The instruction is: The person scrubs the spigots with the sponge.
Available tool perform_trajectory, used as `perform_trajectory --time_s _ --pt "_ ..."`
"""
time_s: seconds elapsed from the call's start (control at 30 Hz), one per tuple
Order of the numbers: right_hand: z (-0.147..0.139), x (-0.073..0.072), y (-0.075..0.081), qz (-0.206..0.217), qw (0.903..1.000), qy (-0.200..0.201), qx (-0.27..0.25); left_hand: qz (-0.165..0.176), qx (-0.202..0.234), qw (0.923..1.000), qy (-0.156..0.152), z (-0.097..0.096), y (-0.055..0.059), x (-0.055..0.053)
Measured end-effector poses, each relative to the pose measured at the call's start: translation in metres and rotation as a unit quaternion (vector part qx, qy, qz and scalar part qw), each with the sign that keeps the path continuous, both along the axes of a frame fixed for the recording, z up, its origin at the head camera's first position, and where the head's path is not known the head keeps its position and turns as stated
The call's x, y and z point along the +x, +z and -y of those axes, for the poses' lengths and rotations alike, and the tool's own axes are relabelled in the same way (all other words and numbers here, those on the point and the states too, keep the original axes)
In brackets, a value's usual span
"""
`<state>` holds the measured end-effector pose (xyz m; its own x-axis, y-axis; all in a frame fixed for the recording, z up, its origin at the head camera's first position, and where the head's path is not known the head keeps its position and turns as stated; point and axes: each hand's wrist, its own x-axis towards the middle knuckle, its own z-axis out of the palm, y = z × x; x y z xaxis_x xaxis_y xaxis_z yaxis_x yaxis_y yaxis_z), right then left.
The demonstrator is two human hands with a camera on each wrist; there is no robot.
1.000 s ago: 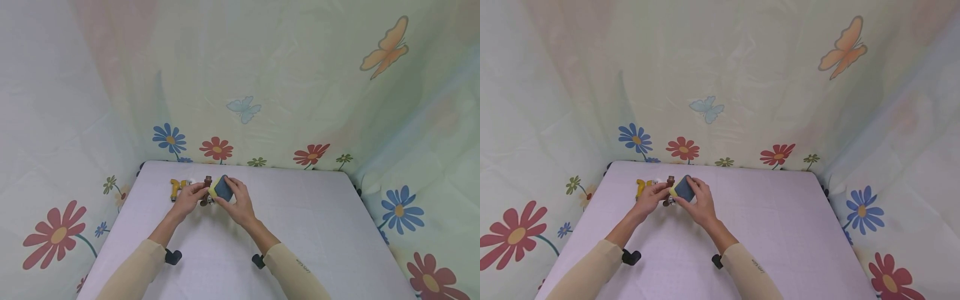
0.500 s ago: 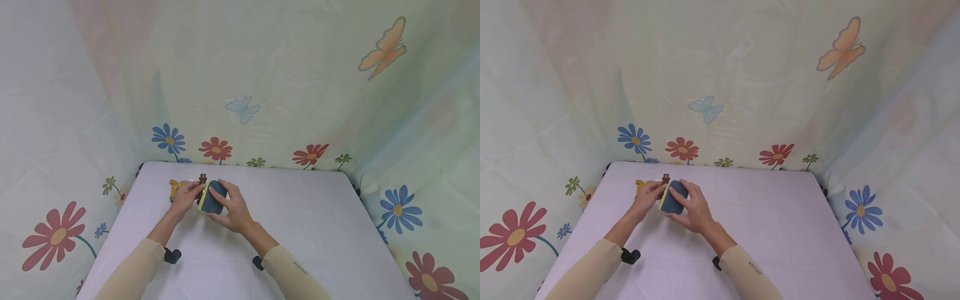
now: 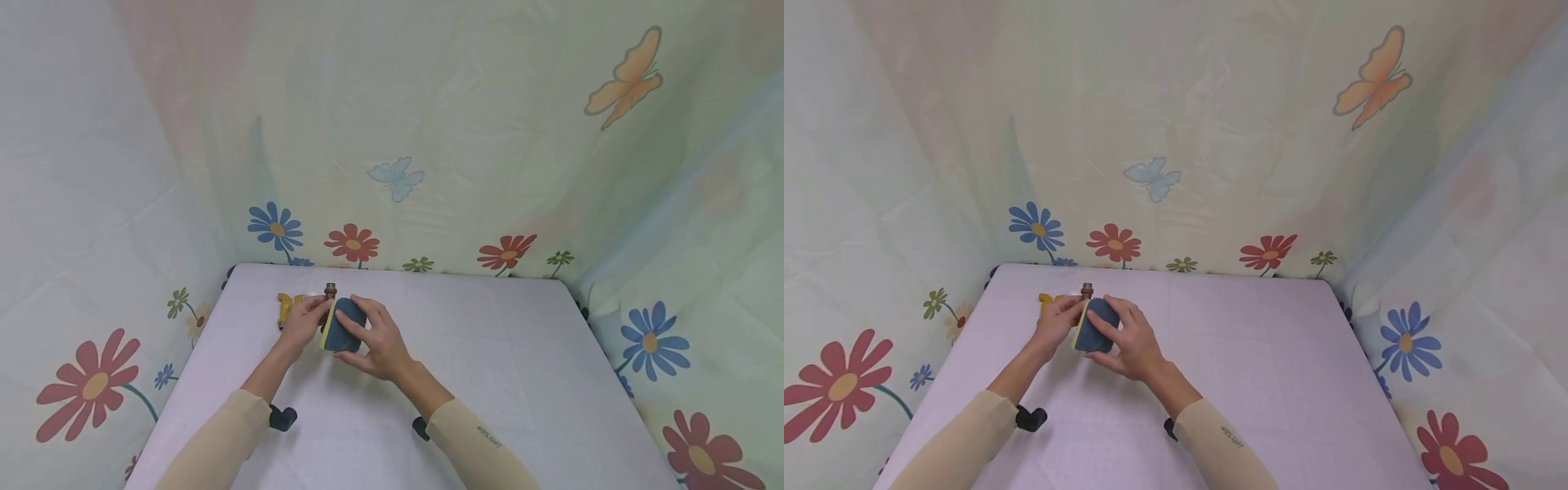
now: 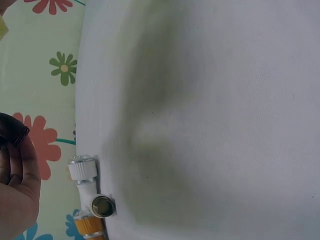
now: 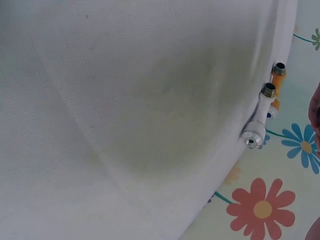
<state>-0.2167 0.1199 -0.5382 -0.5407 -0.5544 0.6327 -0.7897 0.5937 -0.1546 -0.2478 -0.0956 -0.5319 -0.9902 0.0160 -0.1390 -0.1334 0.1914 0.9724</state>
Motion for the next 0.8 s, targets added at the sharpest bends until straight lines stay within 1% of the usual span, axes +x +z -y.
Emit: perform_trajectory --time_s 0.27,0.47,0.63,0.8 --pt "0.0003 0.0001 0.0027 0.007 0.9998 -0.01 0.016 -0.011 -0.005 0.9997 -0.022 0.0013 0.002 0.0031" --pt "-0.0021 -0.0013 0.0015 0.018 0.9997 -0.015 0.005 -0.026 -0.015 0.9988 -0.038 0.0004 0.0018 0.0031" --pt "-0.004 -0.0026 0.0013 0.041 0.9989 -0.024 -0.008 -0.042 -0.013 0.997 -0.064 -0.0005 -0.0001 0.0019" --pt "-0.0058 -0.0037 0.0011 0.069 0.9967 -0.037 -0.023 -0.047 -0.013 0.9953 -0.084 -0.0016 -0.0011 0.0027"
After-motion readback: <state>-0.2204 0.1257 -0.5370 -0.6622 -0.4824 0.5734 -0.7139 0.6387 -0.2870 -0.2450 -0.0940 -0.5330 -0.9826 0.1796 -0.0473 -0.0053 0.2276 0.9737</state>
